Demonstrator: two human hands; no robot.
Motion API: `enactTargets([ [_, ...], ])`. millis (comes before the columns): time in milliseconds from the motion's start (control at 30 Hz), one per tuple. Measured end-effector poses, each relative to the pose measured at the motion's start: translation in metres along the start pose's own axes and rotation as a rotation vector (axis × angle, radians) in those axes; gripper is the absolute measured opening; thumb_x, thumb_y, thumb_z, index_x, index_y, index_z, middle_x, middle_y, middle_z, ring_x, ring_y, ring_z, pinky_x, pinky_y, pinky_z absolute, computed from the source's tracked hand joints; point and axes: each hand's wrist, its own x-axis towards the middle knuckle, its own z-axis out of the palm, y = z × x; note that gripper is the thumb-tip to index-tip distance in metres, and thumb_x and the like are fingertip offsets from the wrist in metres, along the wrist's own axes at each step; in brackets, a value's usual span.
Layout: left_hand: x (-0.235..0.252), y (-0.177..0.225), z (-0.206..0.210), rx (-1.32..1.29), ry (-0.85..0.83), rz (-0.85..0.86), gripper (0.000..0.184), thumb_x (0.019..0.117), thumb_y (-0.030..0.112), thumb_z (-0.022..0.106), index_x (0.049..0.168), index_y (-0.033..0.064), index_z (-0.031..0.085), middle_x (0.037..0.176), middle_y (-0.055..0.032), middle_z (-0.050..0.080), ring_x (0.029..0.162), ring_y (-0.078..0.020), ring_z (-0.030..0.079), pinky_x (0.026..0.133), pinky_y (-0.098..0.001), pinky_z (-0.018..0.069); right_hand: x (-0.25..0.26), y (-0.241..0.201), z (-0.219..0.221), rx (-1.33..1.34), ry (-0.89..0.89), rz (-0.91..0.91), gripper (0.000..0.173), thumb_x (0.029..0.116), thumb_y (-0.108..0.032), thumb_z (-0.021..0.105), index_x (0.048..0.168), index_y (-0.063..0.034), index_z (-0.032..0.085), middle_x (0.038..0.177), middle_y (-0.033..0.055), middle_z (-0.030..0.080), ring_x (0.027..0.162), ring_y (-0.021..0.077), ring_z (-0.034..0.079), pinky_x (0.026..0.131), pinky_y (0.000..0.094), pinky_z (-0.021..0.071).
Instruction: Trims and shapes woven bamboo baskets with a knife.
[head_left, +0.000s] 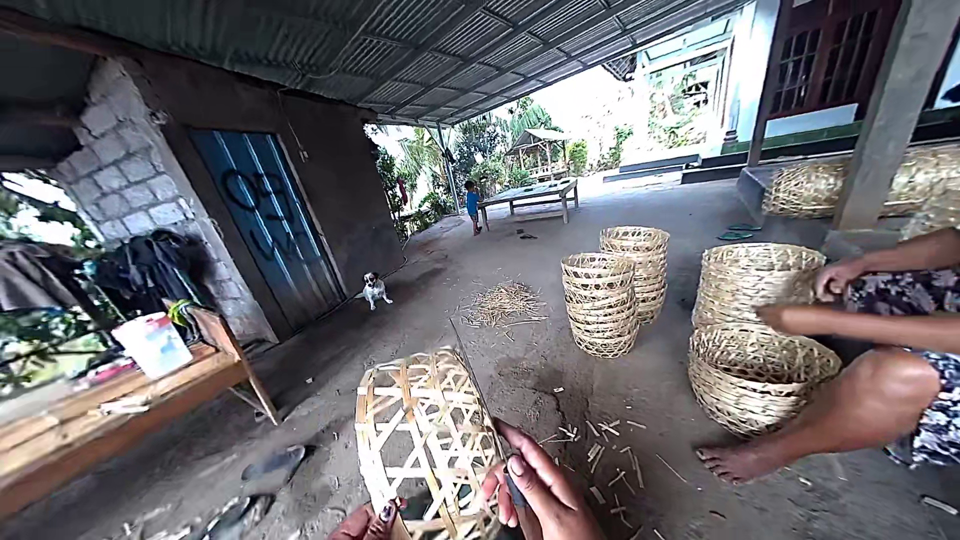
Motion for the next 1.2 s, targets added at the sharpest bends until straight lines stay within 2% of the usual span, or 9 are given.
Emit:
enactTargets([
  [100,0.0,0.007,0.007,-0.004,0.069,-0.065,0.019,0.1018,0.011,0.057,0.099,0.001,0.073,0.094,-0.0076,0.075,0.084,-0.0172,0.072,0.081,-0.0367,0.0614,-0.002,0.004,0.002,-0.019,-0.027,-0.015,0.048,0.112,-0.017,0.035,0.157,-0.0004,0.037,0.096,0.0128,0.07,0.071,0.0143,0.062,0.065,0.0291,0.0547],
  [200,0.003,0.016,0.015,0.005,0.0,-0.068,0.02,0.1021,0.016,0.059,0.102,0.0024,0.073,0.099,-0.0085,0.075,0.09,-0.0182,0.073,0.086,-0.0369,0.0617,-0.005,0.001,0.005,-0.041,-0.016,0.011,0.046,0.1118,-0.017,0.035,0.153,0.0036,0.039,0.09,0.0079,0.069,0.069,0.0099,0.061,0.062,0.0248,0.0534],
  [300,0.002,0.018,0.018,0.098,-0.031,-0.046,0.019,0.1024,0.019,0.061,0.1,0.004,0.072,0.092,-0.0039,0.073,0.086,-0.0138,0.072,0.085,-0.0355,0.062,-0.008,-0.001,0.006,-0.048,-0.039,0.057,0.046,0.113,-0.023,0.034,0.146,0.007,0.042,0.083,0.0029,0.066,0.065,0.0077,0.059,0.06,0.0227,0.053],
  [367,0.001,0.012,0.017,0.136,-0.051,-0.024,0.019,0.1028,0.02,0.06,0.096,0.0047,0.071,0.086,-0.0037,0.071,0.079,-0.013,0.07,0.078,-0.0351,0.0613,-0.008,-0.001,0.006,-0.028,-0.075,0.1,0.044,0.1133,-0.03,0.035,0.141,0.0031,0.046,0.078,0.0008,0.064,0.064,0.0071,0.059,0.059,0.0219,0.0525],
  [467,0.005,0.007,0.017,0.191,-0.1,0.008,0.024,0.1038,0.026,0.06,0.091,0.0079,0.07,0.075,-0.0016,0.067,0.067,-0.0105,0.064,0.064,-0.0299,0.0565,-0.005,0.001,0.01,0.013,-0.113,0.185,0.042,0.1126,-0.032,0.037,0.141,-0.0025,0.048,0.076,0.0012,0.065,0.062,0.0066,0.06,0.058,0.0205,0.0523],
  [567,0.01,0.002,0.017,0.215,-0.166,0.017,0.028,0.105,0.031,0.058,0.09,0.0104,0.071,0.073,0.0005,0.066,0.064,-0.0089,0.063,0.059,-0.028,0.0542,0.004,0.007,0.018,0.03,-0.144,0.279,0.046,0.1123,-0.033,0.038,0.146,-0.0018,0.047,0.075,0.004,0.063,0.061,0.0076,0.058,0.058,0.0208,0.0511],
  [700,0.022,-0.009,0.017,0.174,-0.195,0.071,0.027,0.1053,0.029,0.058,0.09,0.0107,0.07,0.068,0.0021,0.062,0.058,-0.0066,0.058,0.053,-0.0243,0.0495,0.024,0.018,0.029,0.006,-0.183,0.345,0.041,0.1124,-0.027,0.039,0.142,-0.0013,0.049,0.076,0.0066,0.062,0.061,0.008,0.057,0.057,0.0197,0.0501],
  [867,0.035,-0.02,0.013,0.206,-0.184,0.072,0.026,0.104,0.029,0.06,0.086,0.0129,0.069,0.064,0.0048,0.058,0.054,-0.004,0.053,0.05,-0.0224,0.0447,0.042,0.03,0.043,0.006,-0.174,0.388,0.033,0.112,-0.027,0.04,0.13,-0.0019,0.052,0.074,0.0067,0.061,0.06,0.008,0.057,0.057,0.0196,0.0502],
  [1200,0.044,-0.024,0.013,0.211,-0.176,0.114,0.025,0.1051,0.026,0.058,0.088,0.0115,0.069,0.064,0.0052,0.056,0.053,-0.0029,0.051,0.047,-0.0202,0.0426,0.047,0.04,0.049,-0.084,-0.13,0.356,0.03,0.1116,-0.025,0.042,0.128,-0.0026,0.054,0.074,0.0072,0.061,0.06,0.0092,0.059,0.057,0.0206,0.0514],
])
